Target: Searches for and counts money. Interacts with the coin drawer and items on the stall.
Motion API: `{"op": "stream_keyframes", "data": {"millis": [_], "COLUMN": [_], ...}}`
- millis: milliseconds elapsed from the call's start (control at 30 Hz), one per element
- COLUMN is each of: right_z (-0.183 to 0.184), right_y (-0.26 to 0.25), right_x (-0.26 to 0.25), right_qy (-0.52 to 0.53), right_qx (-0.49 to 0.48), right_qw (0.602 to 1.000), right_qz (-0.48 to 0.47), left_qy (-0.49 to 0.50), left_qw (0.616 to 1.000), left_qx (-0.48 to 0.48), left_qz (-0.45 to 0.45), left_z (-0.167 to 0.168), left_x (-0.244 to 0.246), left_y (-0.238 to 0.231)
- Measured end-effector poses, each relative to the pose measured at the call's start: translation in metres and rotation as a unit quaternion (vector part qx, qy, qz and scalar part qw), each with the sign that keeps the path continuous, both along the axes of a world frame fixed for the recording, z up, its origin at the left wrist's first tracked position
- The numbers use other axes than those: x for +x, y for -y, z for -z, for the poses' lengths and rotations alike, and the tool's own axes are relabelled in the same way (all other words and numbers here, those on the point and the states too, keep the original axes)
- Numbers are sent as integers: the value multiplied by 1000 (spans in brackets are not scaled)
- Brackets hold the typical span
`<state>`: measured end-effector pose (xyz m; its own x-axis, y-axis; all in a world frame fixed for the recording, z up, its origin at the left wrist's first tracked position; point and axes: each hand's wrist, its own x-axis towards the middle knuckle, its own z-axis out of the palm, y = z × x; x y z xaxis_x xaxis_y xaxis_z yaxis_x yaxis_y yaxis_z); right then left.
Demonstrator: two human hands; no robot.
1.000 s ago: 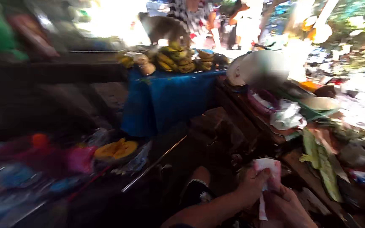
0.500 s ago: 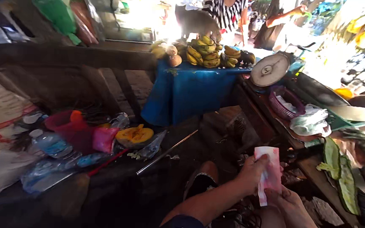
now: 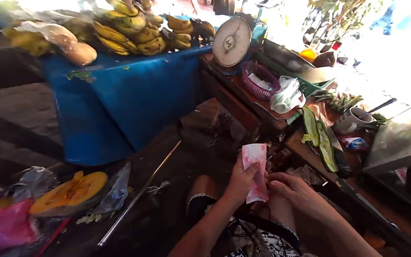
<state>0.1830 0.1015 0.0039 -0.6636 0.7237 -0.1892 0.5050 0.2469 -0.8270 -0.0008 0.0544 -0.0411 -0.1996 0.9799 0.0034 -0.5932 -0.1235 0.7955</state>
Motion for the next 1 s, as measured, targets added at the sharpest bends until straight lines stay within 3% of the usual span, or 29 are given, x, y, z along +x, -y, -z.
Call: {"op": "stream_keyframes", "data": {"millis": [67, 167, 367, 667, 833, 1000], "right_z": [8, 23, 38, 37, 42, 47], "right_y": [-3, 2, -4, -4, -1, 1], "right_x": [1, -8, -6, -11, -13, -12], "right_qy": [-56, -126, -176, -254, -225, -218], "right_qx": [8, -12, -98, -125, -105, -85], "right_qw": [998, 989, 972, 937, 952, 962], "right_qz": [21, 75, 121, 206, 176, 142], "left_qy": [-64, -167, -116, -102, -79, -107], "left_qw": [998, 977, 972, 976, 987, 985], "left_qx": [19, 56, 42, 73, 82, 69], "left_qz": [21, 121, 198, 179, 111, 120], "left_z": [5, 11, 23, 33, 33, 34], "left_x": [0, 7, 18, 17, 19, 15], "left_y": [-3, -6, -12, -20, -17, -11]}}
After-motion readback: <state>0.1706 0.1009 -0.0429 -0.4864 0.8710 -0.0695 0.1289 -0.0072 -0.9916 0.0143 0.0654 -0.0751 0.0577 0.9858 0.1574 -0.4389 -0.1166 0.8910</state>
